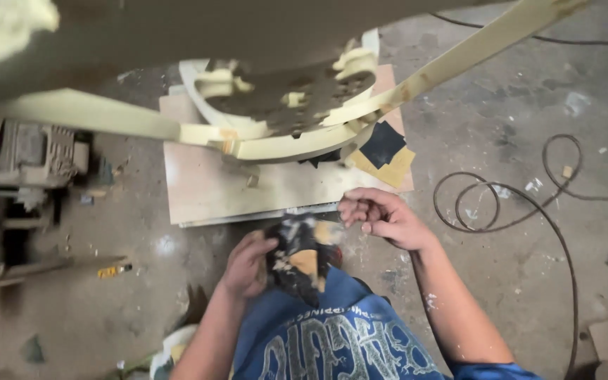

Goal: Sanding an ornate wooden chair frame by hand using sandpaper to prepare it for finishing.

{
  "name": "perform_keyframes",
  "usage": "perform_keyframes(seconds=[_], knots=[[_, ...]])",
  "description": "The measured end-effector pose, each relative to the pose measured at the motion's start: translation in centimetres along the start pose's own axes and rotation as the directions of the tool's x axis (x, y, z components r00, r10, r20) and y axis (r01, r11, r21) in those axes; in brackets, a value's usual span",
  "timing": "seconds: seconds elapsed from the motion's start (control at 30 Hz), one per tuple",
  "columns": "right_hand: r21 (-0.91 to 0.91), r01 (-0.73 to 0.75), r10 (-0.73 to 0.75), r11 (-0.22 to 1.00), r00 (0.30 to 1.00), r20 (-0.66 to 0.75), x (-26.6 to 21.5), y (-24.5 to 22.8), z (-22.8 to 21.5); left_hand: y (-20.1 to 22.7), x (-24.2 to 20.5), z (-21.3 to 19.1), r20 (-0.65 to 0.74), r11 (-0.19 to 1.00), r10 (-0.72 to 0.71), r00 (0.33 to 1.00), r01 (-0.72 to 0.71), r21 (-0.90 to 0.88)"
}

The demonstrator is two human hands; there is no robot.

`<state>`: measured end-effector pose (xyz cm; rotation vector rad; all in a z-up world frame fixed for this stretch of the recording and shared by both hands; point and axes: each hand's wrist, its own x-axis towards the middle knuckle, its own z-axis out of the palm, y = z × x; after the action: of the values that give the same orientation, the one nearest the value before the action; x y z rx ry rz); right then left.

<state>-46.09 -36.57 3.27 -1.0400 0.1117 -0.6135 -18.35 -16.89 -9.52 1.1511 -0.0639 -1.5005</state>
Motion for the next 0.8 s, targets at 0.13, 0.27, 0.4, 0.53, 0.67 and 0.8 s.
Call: perform_keyframes(seconds=[0.13, 0.27, 0.4, 0.53, 0.67, 0.8], knots=[[-0.289, 0.049, -0.003, 0.956, 0.987, 0.159, 1.2, -3.4, 1.4, 8.7, -8.5, 15.1, 0.107, 0.988, -0.022, 0.994, 0.038, -0.147], [-0.469, 0.157, -0.067, 0.869, 0.977, 0.203, 1.4, -5.0, 1.7, 7.8, -7.7, 16.4, 0.174, 0.968, -0.089, 0.981, 0.126, -0.215], [-0.518, 0.246, -0.173, 0.819, 0.967, 0.187, 0.8, -4.9, 0.4, 4.6, -5.8, 14.9, 0.220, 0.948, -0.136, 0.966, 0.191, -0.253], [-0.558, 0.290, -0.232, 0.777, 0.957, 0.175, 0.5, -5.5, 1.1, 3.0, -6.0, 15.2, 0.140, 0.913, -0.209, 0.968, 0.245, -0.326], [-0.553, 0.254, -0.223, 0.793, 0.967, 0.124, 0.1, -6.1, 0.9, 3.8, -6.7, 16.4, 0.056, 0.879, -0.269, 0.962, 0.268, -0.394], [0.008, 0.088, -0.088, 0.996, 0.996, -0.014, -3.8, 1.7, -4.4, 4.4, -6.3, 16.4, -0.095, 0.867, -0.135, 0.986, 0.072, -0.493]])
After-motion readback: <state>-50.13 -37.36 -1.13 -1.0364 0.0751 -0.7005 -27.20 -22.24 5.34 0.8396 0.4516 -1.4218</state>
